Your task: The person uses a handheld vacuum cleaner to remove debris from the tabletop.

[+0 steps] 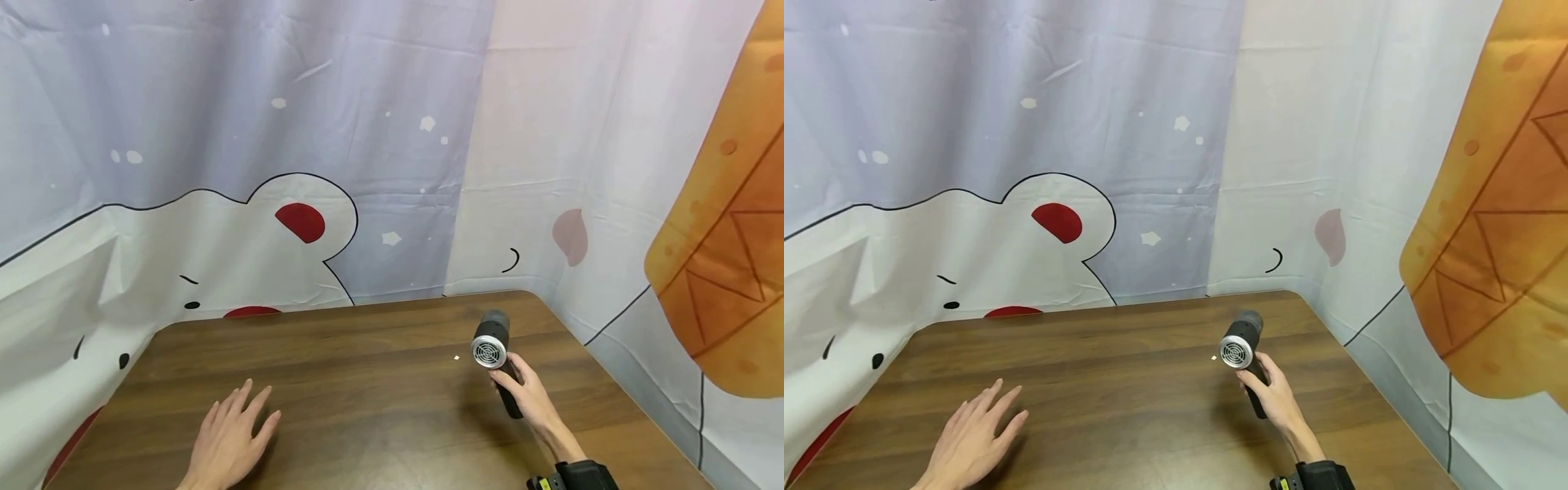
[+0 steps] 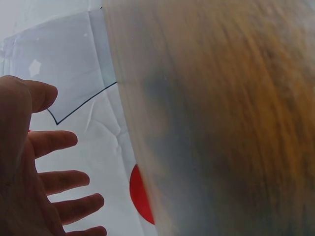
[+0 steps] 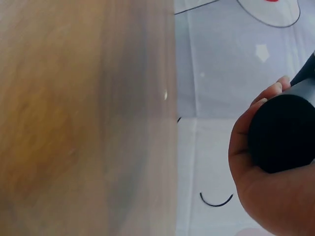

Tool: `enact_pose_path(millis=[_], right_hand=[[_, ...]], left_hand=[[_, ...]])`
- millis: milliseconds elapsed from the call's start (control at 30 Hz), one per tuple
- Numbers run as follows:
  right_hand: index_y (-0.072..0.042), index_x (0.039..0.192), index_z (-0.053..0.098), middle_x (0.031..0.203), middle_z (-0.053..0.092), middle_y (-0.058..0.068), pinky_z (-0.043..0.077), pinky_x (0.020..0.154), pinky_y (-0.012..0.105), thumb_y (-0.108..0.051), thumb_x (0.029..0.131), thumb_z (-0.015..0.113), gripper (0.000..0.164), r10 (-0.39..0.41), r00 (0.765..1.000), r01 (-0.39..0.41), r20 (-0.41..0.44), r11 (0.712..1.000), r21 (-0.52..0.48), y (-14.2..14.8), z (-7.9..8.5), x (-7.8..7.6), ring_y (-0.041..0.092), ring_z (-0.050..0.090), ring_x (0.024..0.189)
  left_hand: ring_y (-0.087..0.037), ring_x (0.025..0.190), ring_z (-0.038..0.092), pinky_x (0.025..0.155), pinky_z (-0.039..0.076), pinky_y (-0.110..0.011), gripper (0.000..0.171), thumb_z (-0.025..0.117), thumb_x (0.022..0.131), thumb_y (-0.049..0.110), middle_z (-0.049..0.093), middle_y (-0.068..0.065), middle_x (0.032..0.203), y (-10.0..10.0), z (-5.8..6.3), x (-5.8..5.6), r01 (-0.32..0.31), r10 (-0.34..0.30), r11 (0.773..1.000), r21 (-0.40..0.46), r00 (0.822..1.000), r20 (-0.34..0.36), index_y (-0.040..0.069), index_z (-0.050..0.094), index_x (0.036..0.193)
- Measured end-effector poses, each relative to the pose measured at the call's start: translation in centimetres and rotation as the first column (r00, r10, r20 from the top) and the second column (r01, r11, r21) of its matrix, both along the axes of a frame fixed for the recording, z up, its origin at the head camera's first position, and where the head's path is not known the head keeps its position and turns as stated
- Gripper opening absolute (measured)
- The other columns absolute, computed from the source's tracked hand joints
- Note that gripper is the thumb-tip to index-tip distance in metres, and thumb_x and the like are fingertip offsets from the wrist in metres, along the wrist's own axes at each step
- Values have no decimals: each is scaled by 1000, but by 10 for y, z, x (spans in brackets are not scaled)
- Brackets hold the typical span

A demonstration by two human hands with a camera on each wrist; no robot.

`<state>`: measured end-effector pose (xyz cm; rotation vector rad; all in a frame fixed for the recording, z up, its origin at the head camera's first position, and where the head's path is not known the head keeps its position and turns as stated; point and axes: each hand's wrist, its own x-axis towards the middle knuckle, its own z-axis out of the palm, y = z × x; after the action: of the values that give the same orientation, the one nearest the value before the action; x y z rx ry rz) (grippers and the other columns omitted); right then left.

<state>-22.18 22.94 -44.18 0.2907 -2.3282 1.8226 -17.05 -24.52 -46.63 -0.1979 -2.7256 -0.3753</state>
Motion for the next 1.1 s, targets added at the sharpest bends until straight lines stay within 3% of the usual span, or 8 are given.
enact_pose_path(millis=[100, 300, 400, 500, 633, 733, 833, 1100], right_hand=[[3, 117, 49, 85, 60, 13, 53, 65, 33, -14, 96, 57, 28, 27, 999, -27, 19, 999, -24, 2, -3, 2, 21, 60, 72], [1, 103, 49, 75, 56, 13, 50, 51, 25, -18, 102, 45, 19, 208, 974, -192, 94, 969, -156, 3, -6, 4, 13, 54, 59], [1, 102, 48, 73, 55, 11, 49, 50, 23, -18, 102, 44, 19, 227, 968, -208, 110, 965, -160, 1, -9, 4, 11, 53, 57], [3, 102, 48, 72, 55, 13, 48, 49, 24, -18, 101, 48, 21, 156, 981, -143, 116, 983, -114, -2, -12, 3, 13, 53, 57], [0, 110, 52, 82, 60, 15, 48, 58, 28, -21, 96, 58, 26, -30, 994, 23, 101, 997, 77, -9, -15, 1, 18, 56, 66], [-5, 123, 51, 105, 62, 13, 45, 73, 32, -28, 93, 62, 39, -132, 987, 105, 92, 963, 250, -14, -17, -1, 19, 57, 84], [-3, 133, 43, 122, 56, 15, 43, 78, 35, -33, 93, 63, 53, -150, 983, 107, 102, 934, 341, -20, -18, -3, 21, 55, 95], [10, 134, 34, 114, 55, 25, 46, 69, 38, -30, 92, 65, 66, -217, 967, 137, 133, 883, 449, -26, -19, -12, 27, 57, 87]], left_hand=[[-49, 120, 43, 98, 26, -69, 50, 57, 94, 42, 45, -28, 136, -1, 1, 0, 3, -3, 1000, 0, 1000, -12, 7, 58, 130], [-49, 121, 42, 98, 26, -68, 51, 57, 94, 42, 45, -28, 137, -1, 2, -2, 2, -2, 1000, 2, 1000, -4, 7, 58, 130], [-49, 121, 42, 98, 25, -69, 51, 56, 94, 43, 44, -29, 137, 0, 2, -3, 3, -3, 1000, 0, 1000, 3, 6, 58, 130], [-49, 121, 42, 98, 25, -69, 52, 56, 94, 44, 44, -29, 137, -1, 2, -3, 3, -3, 1000, 4, 1000, 8, 6, 58, 130], [-49, 121, 42, 98, 25, -68, 51, 56, 94, 44, 44, -29, 137, -2, 1, -3, -1, 1, 1000, 8, 1000, 7, 7, 58, 130], [-48, 121, 41, 99, 25, -68, 52, 56, 94, 44, 44, -29, 137, -3, 0, -4, -7, 7, 1000, 3, 1000, 13, 7, 58, 130], [-48, 121, 42, 98, 25, -69, 52, 56, 94, 44, 45, -28, 137, -3, -2, -4, -14, 14, 1000, -5, 1000, 24, 8, 58, 130], [-48, 120, 44, 97, 26, -70, 50, 57, 94, 43, 45, -29, 136, -4, -3, -3, -20, 20, 1000, -5, 999, 27, 7, 59, 129]])
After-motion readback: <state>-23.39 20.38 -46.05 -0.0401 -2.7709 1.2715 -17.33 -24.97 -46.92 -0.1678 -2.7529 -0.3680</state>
